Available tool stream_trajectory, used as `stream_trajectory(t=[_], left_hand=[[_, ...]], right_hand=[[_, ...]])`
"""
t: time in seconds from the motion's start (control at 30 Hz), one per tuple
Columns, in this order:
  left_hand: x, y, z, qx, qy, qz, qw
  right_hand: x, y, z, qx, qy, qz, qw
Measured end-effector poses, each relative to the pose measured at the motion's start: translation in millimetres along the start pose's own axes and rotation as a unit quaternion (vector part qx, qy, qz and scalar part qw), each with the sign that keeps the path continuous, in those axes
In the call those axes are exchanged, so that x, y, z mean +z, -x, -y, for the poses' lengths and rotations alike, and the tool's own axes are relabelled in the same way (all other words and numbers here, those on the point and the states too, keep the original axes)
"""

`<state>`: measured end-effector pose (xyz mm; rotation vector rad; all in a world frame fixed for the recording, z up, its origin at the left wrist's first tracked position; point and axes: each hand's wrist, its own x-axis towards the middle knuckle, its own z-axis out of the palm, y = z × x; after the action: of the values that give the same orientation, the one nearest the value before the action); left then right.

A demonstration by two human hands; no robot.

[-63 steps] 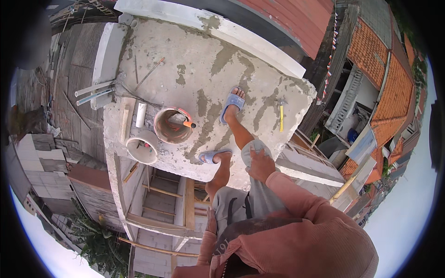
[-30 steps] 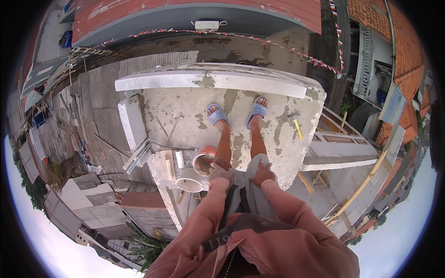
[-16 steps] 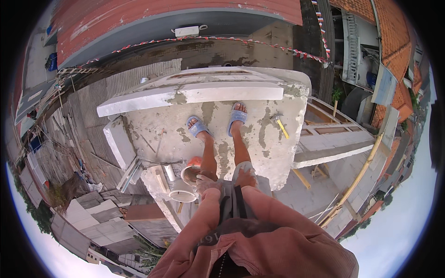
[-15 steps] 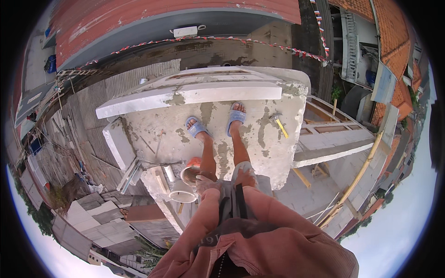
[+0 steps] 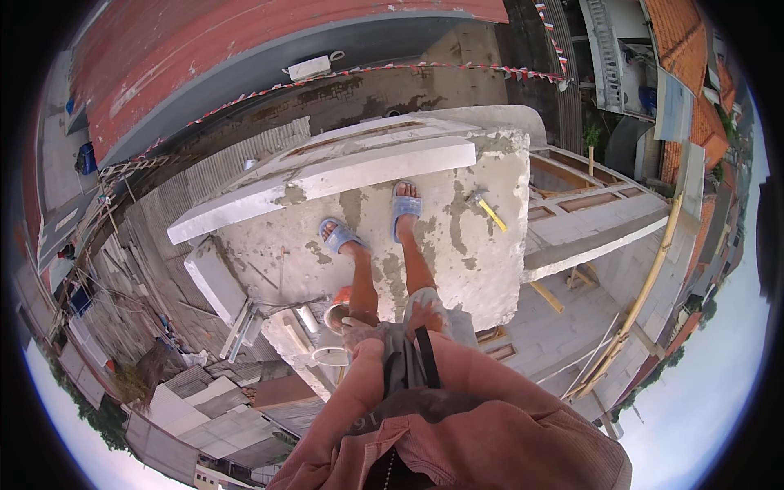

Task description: The person applies mortar to the top of a concrete structure using a trowel, taking mortar from a bucket.

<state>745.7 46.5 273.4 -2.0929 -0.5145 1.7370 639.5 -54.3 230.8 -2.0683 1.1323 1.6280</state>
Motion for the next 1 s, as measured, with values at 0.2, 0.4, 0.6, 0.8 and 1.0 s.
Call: stream_trajectory(t=[0.2,0.4,0.6,0.8,1.0], left_hand=[[20.6,-13.0,6.2,0.001,-0.014,-0.083,0.996],[26.1,-9.6,-2.0,0.006,-0.016,-0.126,0.992],[38.7,-13.2,-1.0,-0.007,-0.006,-0.152,0.988],[49.7,-16.4,-6.4,-0.032,-0.016,-0.141,0.989],[58.6,-15.6,-14.6,0.013,0.040,-0.164,0.986]], right_hand=[[-2.9,3.1,-2.6,-0.007,-0.016,0.011,1.000],[-14.7,15.8,6.1,-0.014,-0.024,0.034,0.999],[-44.2,32.1,18.3,-0.027,-0.018,0.060,0.998],[-54.9,42.2,41.9,-0.059,-0.003,0.077,0.995],[-50.1,48.5,76.5,-0.100,0.001,0.092,0.991]])
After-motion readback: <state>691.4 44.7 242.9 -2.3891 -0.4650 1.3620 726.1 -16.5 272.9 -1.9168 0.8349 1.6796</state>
